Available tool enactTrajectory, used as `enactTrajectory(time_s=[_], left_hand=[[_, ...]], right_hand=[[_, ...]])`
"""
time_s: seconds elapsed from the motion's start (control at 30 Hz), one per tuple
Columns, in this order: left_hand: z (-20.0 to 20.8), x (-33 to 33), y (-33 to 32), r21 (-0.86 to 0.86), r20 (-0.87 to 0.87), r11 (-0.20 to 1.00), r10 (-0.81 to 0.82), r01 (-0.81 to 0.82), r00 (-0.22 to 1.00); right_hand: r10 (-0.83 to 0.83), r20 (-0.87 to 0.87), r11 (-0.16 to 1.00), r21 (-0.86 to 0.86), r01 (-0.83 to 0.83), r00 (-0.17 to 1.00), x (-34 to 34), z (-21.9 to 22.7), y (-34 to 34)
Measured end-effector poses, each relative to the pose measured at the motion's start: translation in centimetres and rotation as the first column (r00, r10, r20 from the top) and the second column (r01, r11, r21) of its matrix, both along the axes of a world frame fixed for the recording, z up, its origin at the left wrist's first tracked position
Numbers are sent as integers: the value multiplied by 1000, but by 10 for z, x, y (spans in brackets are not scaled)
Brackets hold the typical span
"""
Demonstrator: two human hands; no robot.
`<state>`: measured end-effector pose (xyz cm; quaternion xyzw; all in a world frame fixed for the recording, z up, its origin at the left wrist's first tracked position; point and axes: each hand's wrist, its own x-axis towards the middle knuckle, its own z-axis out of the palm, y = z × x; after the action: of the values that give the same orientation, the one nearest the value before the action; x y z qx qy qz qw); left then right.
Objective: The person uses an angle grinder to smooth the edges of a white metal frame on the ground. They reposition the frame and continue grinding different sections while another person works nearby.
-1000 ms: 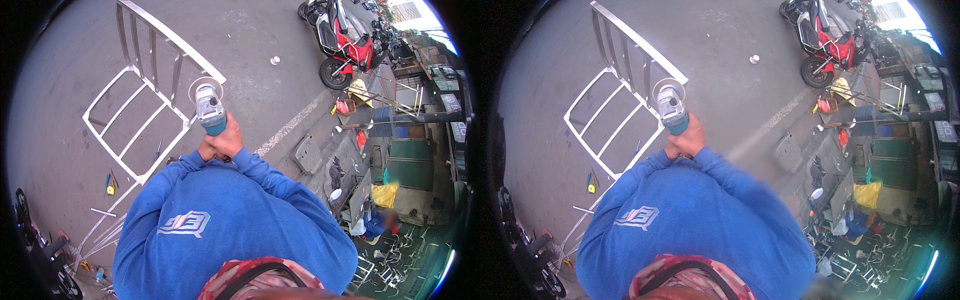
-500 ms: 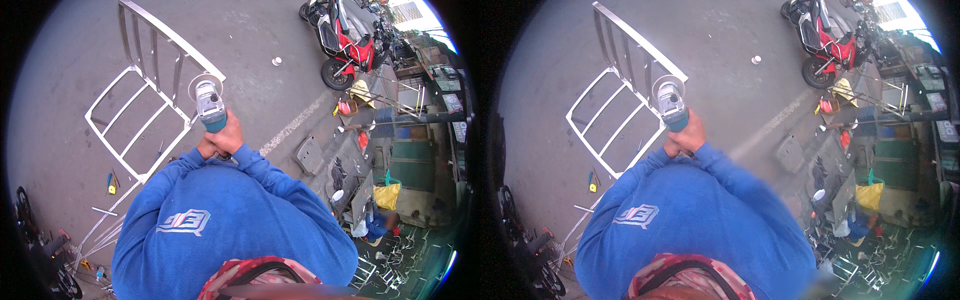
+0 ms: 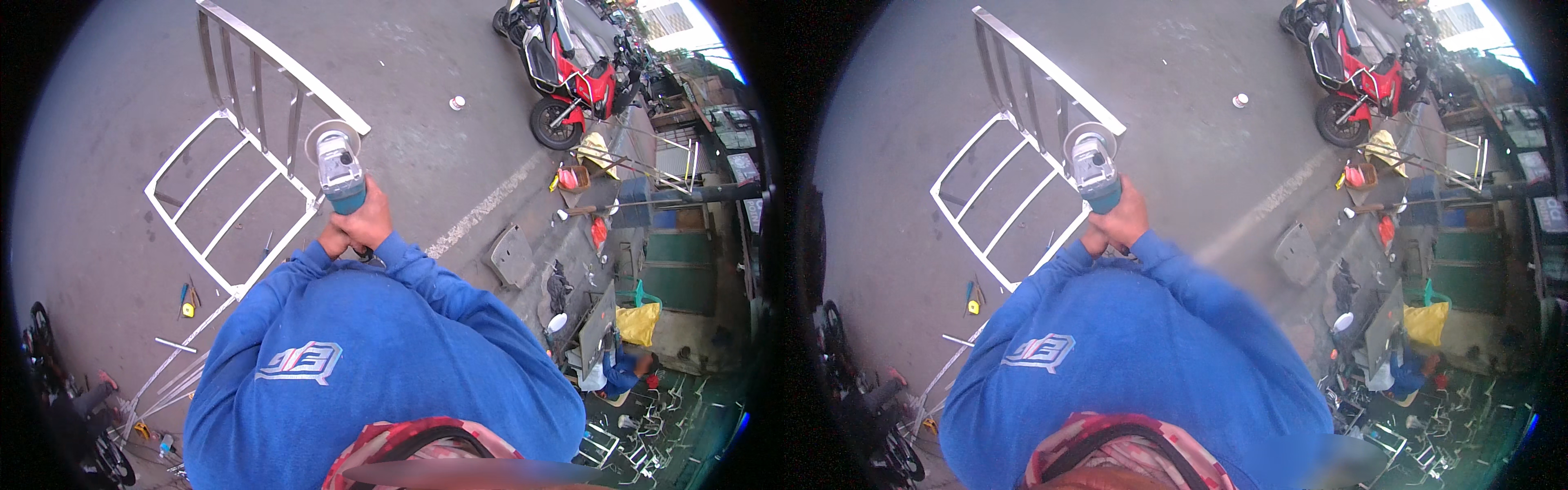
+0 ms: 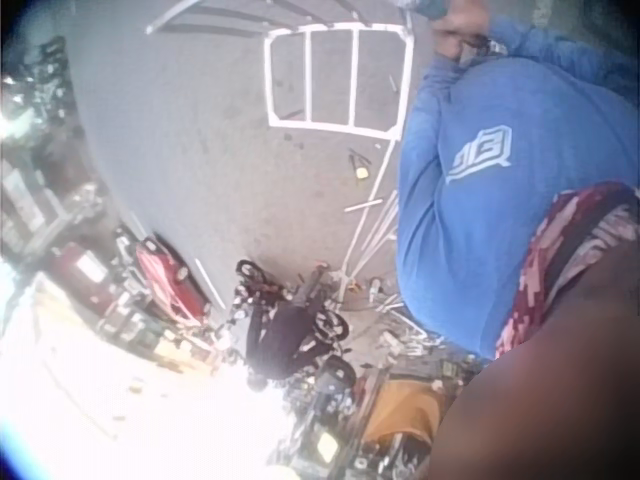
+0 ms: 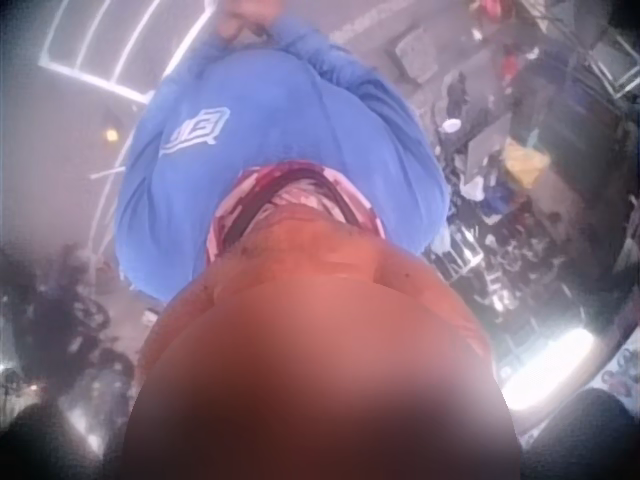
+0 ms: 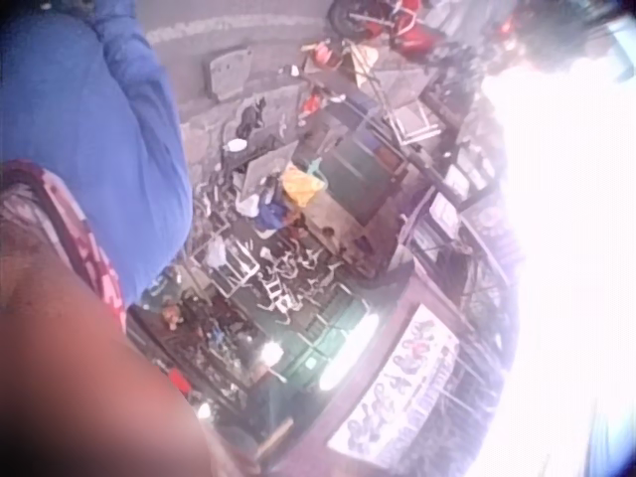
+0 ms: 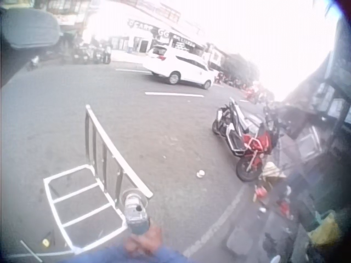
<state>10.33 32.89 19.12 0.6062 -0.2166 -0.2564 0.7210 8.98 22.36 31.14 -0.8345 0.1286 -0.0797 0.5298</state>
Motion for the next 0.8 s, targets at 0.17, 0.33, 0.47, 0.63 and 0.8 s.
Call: enactTrajectory(time_s=[0.17,0.33,0.47,0.63,0.8], left_hand=[[-1,1,2,5,19,1000,11,-11,1000],[-8,2,0,-16,40,996,91,-90,995],[-10,6,-2,-106,-186,994,-20,0,982],[-6,8,1,28,76,1000,6,-8,997],[-1,9,1,14,24,999,33,-33,999]], right_hand=[[-43,-52,999,-6,43,998,0,-6,1],[-20,15,998,57,19,1000,2,-4,3],[2,-5,1000,13,-2,1000,3,2,-1],[16,28,999,31,-17,999,5,4,0],[15,31,998,52,-17,999,7,2,1]])
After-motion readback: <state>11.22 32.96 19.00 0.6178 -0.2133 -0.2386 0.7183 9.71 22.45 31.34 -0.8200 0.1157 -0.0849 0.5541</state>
